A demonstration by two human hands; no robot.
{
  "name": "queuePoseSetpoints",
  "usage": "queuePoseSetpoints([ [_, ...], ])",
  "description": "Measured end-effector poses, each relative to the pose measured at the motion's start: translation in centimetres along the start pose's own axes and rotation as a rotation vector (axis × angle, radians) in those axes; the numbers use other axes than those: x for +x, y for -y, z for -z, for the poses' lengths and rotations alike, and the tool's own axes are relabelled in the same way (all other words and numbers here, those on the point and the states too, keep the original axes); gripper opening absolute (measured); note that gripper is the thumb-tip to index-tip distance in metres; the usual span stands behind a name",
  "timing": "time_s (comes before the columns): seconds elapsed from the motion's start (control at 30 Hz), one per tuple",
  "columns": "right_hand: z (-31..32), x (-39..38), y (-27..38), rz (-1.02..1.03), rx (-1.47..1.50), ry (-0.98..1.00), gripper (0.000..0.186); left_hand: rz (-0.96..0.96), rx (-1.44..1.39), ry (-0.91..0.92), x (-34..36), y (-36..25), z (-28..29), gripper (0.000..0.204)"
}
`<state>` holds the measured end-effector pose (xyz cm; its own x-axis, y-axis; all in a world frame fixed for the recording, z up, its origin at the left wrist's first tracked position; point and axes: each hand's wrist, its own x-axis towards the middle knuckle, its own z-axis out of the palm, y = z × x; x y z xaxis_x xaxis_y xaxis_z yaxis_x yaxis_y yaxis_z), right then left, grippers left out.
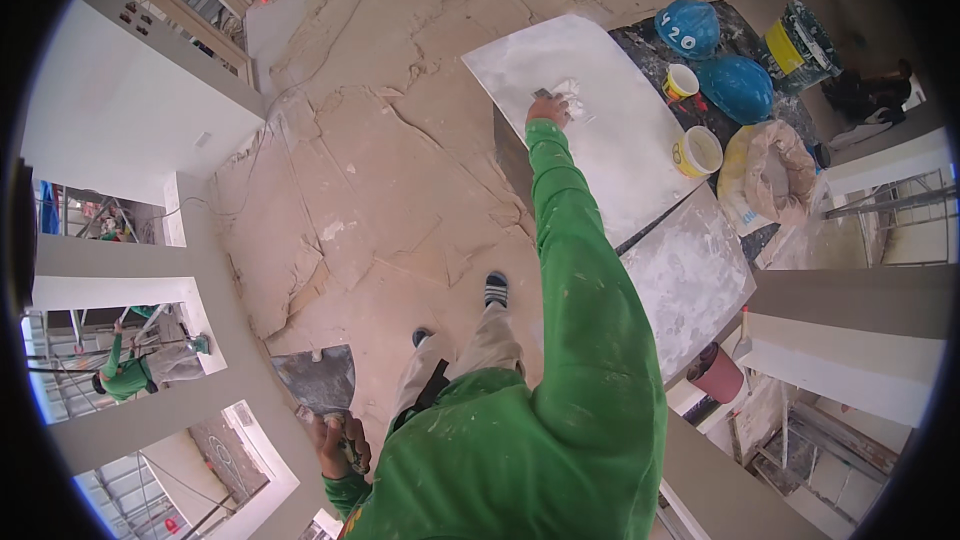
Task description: The person scoops white plaster from a board onto a hawk using a trowel. They then apply the plaster to a white wall and smooth it with the trowel. The person repeats this process, moving along the wall to cover different sections.
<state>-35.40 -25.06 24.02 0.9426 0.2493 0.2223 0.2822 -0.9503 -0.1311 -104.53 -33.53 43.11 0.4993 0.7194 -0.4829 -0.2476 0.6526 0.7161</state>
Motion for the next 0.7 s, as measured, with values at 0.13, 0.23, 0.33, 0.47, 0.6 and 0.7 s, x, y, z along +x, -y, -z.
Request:
queuePoseSetpoints([
  [0.13,0.4,-0.6,0.5,0.187,-0.007,0.194,0.023,0.028,-0.008,-0.088,0.8,1.6,-4.1,0.028],
  [0.23,2.6,-0.9,-1.4,0.372,-0.003,0.267,0.021,0.065,0.033,0.006,3.7,1.7,-6.3,0.03],
  [0.33,3.5,-2.6,-3.9,0.56,-0.062,0.381,0.02,0.105,0.118,0.17,6.5,0.6,-8.5,0.031],
  [0.47,7.7,-3.8,-7.0,0.747,-0.051,0.571,0.024,0.042,0.216,0.446,9.9,-1.5,-12.6,0.032],
  [0.6,13.2,-4.3,-10.5,0.673,0.376,0.543,0.027,0.081,0.212,0.678,13.2,-1.2,-15.5,0.035],
  [0.7,22.2,-8.3,-10.8,0.603,0.968,0.522,0.033,0.175,0.08,0.779,15.2,0.9,-18.3,0.037],
])
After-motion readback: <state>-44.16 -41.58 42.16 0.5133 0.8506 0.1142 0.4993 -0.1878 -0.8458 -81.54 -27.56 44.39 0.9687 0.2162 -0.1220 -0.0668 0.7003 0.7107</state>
